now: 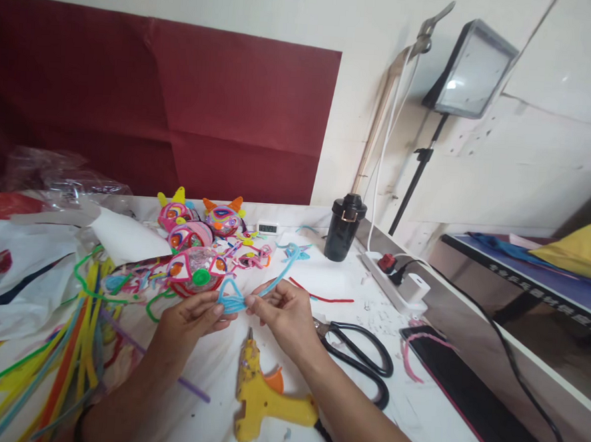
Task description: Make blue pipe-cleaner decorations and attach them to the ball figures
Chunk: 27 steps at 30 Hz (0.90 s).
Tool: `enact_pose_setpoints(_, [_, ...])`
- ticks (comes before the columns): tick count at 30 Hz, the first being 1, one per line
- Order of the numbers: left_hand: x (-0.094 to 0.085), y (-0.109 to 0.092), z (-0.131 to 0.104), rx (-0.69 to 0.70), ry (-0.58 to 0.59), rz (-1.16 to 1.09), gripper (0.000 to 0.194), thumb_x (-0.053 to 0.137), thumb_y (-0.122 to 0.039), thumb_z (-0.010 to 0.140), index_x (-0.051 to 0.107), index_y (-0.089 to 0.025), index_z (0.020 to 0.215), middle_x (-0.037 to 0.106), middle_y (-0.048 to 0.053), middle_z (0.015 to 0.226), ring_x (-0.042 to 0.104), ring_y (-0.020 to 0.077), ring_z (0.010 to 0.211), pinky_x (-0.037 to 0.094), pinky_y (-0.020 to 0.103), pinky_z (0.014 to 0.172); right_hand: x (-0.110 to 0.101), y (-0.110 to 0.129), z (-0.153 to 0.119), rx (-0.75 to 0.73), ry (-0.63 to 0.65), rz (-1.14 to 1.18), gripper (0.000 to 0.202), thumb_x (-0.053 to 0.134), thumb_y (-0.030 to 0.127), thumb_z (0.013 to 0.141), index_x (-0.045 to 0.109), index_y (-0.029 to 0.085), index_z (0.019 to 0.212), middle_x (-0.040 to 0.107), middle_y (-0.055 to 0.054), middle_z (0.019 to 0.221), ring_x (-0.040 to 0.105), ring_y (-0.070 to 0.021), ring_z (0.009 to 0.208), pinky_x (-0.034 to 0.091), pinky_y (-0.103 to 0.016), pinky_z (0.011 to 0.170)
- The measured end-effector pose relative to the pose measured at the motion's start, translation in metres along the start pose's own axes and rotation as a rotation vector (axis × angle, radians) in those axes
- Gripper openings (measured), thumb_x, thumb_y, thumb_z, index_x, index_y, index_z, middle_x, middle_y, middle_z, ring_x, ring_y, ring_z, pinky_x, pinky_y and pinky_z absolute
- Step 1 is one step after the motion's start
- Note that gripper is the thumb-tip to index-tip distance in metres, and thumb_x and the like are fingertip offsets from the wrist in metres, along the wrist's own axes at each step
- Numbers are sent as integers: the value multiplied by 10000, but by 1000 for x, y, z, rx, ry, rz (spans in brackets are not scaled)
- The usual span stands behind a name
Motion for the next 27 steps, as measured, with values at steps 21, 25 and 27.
enact_pose_setpoints(21, [1,1,-2,-53,-10,-1,346,772,-288,593,601,-117,840,747,51,689,715,212,640,594,276,611,3,-11,1,-14,38,-30,193,751,325,646,686,166,735,600,6,626,513,-117,587,391,-257,589])
enact_pose_setpoints(25, [1,3,-1,-71,-11,-17,325,771,-279,593,584,-123,809,743,47,674,715,209,644,590,265,605,4,-12,1,-2,39,-10,196,756,324,637,682,167,727,593,11,618,507,-115,586,387,-256,590])
enact_pose_setpoints(27, [0,4,-1,-78,-18,-24,322,770,-267,594,576,-126,809,743,43,675,716,210,642,589,264,601,4,-14,1,4,34,-10,200,760,325,630,681,166,720,587,13,607,501,-113,579,383,-254,585])
Point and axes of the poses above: each hand's wrist, its own z-axis towards the middle knuckle, its own x-axis out of the palm, y = z × x, the point moved 9 cm from there along z, towards the middle knuckle
